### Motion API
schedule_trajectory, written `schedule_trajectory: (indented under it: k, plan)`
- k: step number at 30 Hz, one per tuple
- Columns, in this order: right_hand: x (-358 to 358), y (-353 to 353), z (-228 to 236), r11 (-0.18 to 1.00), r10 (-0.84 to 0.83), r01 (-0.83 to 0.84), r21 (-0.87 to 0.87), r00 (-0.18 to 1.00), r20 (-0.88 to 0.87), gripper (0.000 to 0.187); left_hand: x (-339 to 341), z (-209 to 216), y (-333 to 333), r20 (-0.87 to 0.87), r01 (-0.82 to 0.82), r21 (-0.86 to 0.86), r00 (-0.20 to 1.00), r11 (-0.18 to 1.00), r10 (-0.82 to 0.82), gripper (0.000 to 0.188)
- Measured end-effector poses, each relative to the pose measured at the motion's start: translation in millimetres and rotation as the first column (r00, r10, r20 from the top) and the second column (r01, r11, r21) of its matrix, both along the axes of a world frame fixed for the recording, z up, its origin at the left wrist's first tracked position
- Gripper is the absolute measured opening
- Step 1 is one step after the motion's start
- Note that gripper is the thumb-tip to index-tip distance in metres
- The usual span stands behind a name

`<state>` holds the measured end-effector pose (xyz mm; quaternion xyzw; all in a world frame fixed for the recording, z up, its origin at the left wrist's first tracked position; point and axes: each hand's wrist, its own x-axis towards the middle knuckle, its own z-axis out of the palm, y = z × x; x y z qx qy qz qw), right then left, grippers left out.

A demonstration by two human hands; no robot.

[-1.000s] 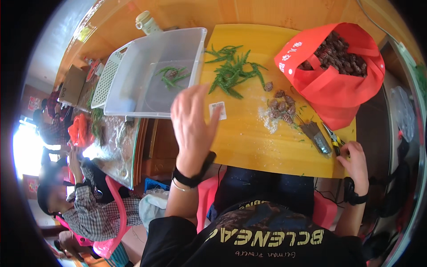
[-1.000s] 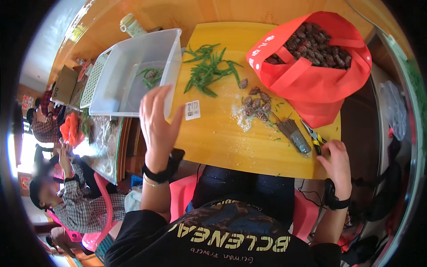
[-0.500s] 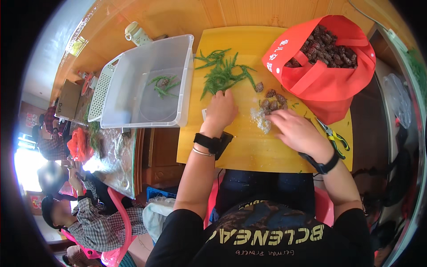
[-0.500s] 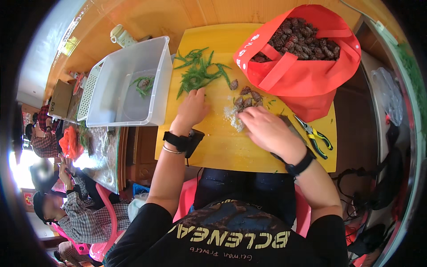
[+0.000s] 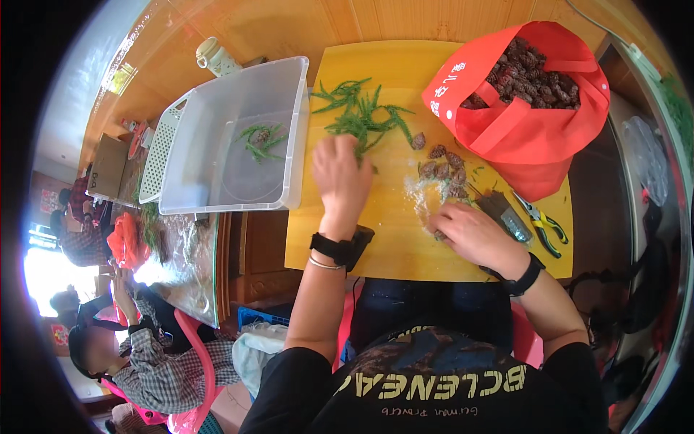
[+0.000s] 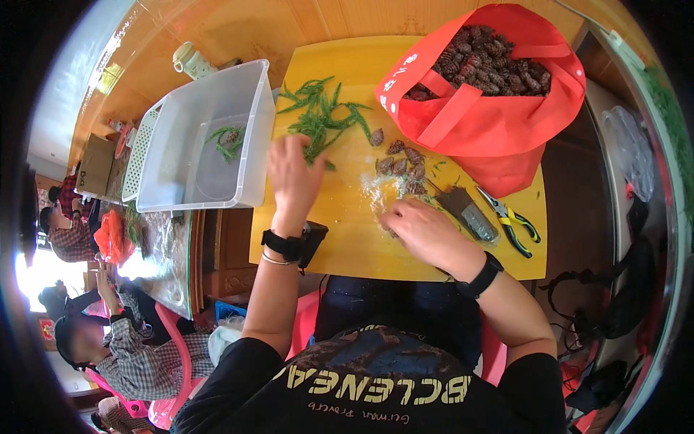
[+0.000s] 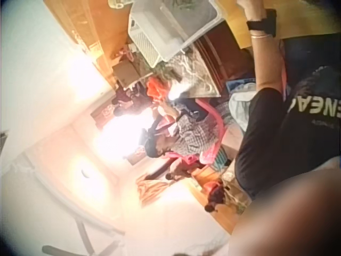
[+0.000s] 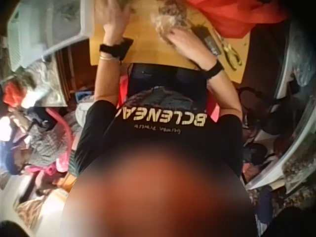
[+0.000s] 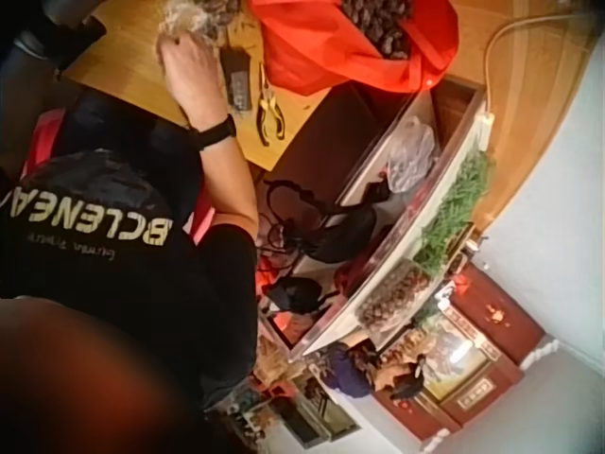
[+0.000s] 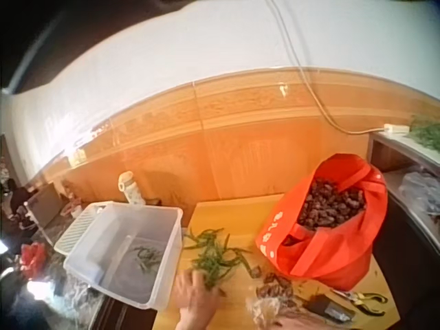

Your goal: Trim small green plant branches and sort them while working at a production table.

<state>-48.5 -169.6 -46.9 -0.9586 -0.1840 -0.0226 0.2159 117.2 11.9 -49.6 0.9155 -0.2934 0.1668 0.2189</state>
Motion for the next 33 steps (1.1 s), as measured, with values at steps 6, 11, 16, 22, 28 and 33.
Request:
schedule_trajectory:
  k: [6,11,16,22,28,33]
  plan:
    - [-15.5,-5.1,6.6,0.992,-0.127,0.128,0.013,0.992,-0.022,0.022,33.7,-36.7,22.9,-0.217,-0.150,-0.168,0.970,0.974,0.112,0.059]
    - [-19.9,-6.3,1.9,0.954,-0.283,0.280,-0.103,0.959,-0.014,0.026,37.2,-38.5,30.5,-0.492,-0.055,-0.183,0.869,0.982,-0.043,0.059]
    - [-22.7,-10.6,5.0,0.935,-0.350,0.344,-0.091,0.934,-0.067,0.029,8.6,-21.4,25.5,-0.660,-0.116,-0.504,0.691,0.856,-0.295,0.046]
    - [-13.1,1.2,43.1,0.806,-0.358,0.384,0.450,0.922,-0.146,0.034,-50.3,10.3,15.4,-0.617,-0.281,-0.783,0.248,0.554,-0.747,0.035]
    - [-3.8,6.6,56.7,0.491,-0.193,0.419,0.764,0.907,-0.373,0.037,-82.0,16.2,9.2,-0.509,-0.328,-0.816,0.016,0.477,-0.860,0.038]
    - [-5.2,2.5,49.0,0.386,-0.005,0.341,0.857,0.930,-0.368,0.038,-91.3,10.9,7.2,-0.285,-0.429,-0.846,-0.141,0.318,-0.948,0.040]
